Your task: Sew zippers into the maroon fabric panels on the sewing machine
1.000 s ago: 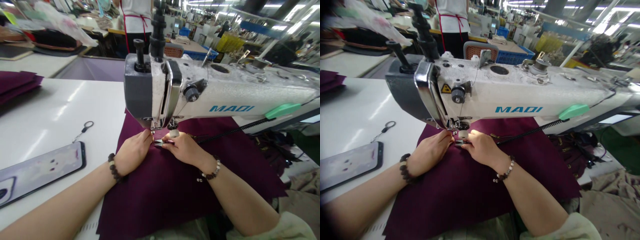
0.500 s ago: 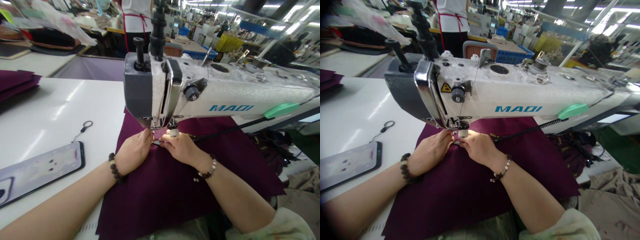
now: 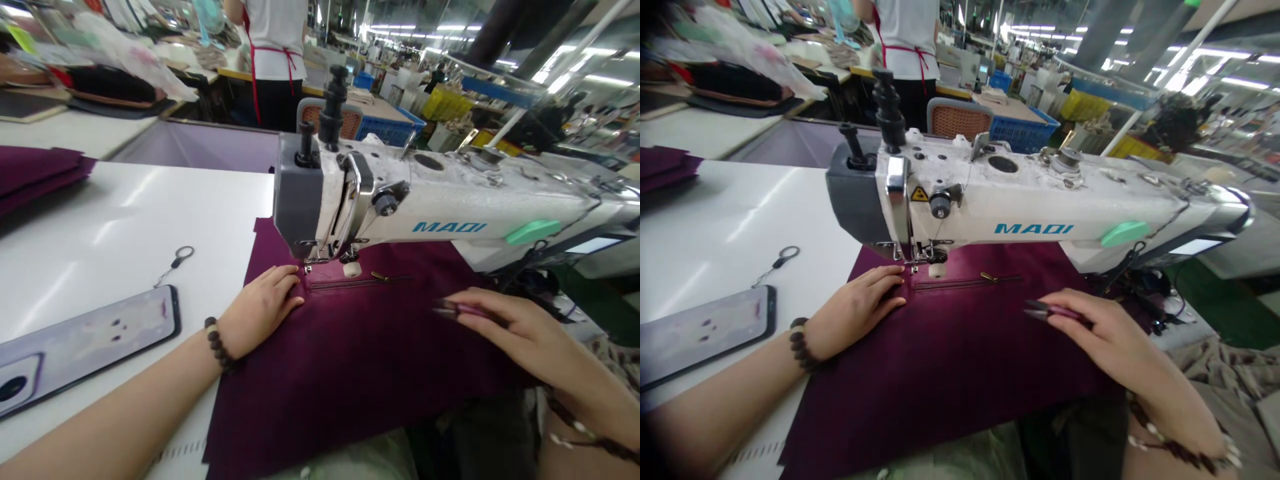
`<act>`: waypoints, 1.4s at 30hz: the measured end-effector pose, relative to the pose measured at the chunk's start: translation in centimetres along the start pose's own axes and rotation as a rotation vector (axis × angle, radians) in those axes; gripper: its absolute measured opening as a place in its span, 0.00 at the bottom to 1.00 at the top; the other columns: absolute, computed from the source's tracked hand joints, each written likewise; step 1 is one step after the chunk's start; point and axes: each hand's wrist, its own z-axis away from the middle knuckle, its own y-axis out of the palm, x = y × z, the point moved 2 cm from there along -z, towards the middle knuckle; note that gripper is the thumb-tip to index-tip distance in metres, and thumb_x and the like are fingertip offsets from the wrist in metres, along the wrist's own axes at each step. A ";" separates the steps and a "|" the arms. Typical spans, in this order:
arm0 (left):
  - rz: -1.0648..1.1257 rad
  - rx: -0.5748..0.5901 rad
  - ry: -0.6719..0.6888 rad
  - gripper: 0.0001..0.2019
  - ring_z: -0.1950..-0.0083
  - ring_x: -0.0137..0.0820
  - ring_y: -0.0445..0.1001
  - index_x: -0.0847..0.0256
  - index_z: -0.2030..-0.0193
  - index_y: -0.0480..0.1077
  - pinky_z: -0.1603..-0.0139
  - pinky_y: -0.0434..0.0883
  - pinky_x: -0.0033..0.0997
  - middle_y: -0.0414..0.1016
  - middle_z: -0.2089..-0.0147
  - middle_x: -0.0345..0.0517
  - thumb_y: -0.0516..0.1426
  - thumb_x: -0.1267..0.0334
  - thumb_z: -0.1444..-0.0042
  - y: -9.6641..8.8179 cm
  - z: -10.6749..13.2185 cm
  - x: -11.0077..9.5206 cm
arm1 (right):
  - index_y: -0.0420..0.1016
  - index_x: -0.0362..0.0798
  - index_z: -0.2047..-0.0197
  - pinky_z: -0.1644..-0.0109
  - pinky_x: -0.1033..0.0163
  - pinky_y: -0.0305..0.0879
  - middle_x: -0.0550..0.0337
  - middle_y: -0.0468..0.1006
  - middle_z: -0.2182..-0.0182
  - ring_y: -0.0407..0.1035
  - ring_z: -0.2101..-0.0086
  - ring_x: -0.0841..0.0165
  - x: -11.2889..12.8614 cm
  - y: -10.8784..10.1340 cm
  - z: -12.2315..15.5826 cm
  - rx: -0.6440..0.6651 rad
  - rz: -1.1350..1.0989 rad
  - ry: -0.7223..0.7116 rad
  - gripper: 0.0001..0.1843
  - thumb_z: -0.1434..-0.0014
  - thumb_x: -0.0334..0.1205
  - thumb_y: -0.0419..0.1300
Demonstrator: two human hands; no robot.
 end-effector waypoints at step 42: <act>-0.163 0.249 0.074 0.23 0.50 0.41 0.69 0.67 0.52 0.70 0.49 0.67 0.40 0.68 0.50 0.57 0.57 0.50 0.47 -0.9 -0.3 -0.9 | 0.71 0.46 0.54 0.47 0.39 0.53 0.48 0.71 0.54 0.61 0.50 0.57 6.1 10.7 -13.6 0.157 0.381 -0.173 0.16 0.36 0.36 0.44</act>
